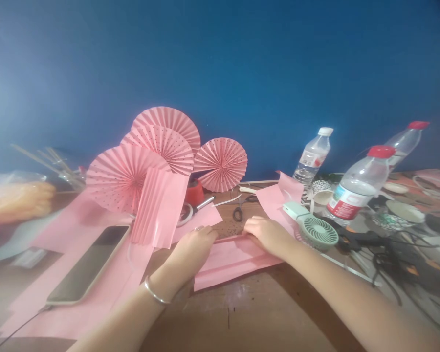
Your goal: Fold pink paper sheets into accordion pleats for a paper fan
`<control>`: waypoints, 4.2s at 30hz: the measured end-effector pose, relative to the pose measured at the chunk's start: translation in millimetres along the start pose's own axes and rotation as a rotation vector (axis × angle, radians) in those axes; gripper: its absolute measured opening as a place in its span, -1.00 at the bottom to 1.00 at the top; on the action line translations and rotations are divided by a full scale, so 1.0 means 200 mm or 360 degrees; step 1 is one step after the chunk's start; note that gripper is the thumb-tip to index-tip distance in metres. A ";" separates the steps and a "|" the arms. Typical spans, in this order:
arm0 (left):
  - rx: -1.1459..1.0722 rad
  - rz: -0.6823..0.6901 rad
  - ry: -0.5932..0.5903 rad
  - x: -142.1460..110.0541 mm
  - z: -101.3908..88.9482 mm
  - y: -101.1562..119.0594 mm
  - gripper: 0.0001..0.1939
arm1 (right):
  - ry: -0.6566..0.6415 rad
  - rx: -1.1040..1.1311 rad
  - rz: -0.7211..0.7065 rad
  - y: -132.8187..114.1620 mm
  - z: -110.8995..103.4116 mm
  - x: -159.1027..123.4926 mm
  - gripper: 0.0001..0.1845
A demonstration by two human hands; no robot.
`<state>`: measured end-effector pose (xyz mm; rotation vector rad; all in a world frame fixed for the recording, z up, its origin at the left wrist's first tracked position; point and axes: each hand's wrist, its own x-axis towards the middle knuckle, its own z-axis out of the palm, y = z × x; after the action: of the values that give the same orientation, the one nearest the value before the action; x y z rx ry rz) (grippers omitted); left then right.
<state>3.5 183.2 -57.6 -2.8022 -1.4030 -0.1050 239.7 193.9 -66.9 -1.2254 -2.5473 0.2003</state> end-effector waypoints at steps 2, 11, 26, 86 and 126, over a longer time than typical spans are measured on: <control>0.0078 -0.0049 -0.0020 -0.01 -0.02 0.01 -0.75 | -0.0007 -0.0006 -0.0005 0.01 0.00 0.00 -0.79; -0.0077 -0.0147 -0.0080 -0.02 -0.05 -0.10 -0.78 | 0.0020 0.0074 -0.0001 0.06 0.04 0.00 -0.80; -0.0142 0.0275 -0.0030 0.00 -0.02 -0.03 -0.71 | -0.0024 -0.0472 -0.0239 -0.01 0.00 -0.01 -0.79; 0.0089 -0.0314 -0.0036 -0.11 0.13 0.23 -0.20 | 0.0263 0.0054 -0.0118 -0.08 0.11 0.00 -0.74; -0.0020 -0.0216 -0.0231 -0.09 -0.02 0.21 -0.50 | -0.0257 0.0356 0.0764 0.16 -0.08 -0.05 -0.91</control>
<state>25.6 143.2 -53.3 -2.7723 -1.6283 0.0916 274.4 207.0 -61.5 -1.7633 -2.2305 0.6934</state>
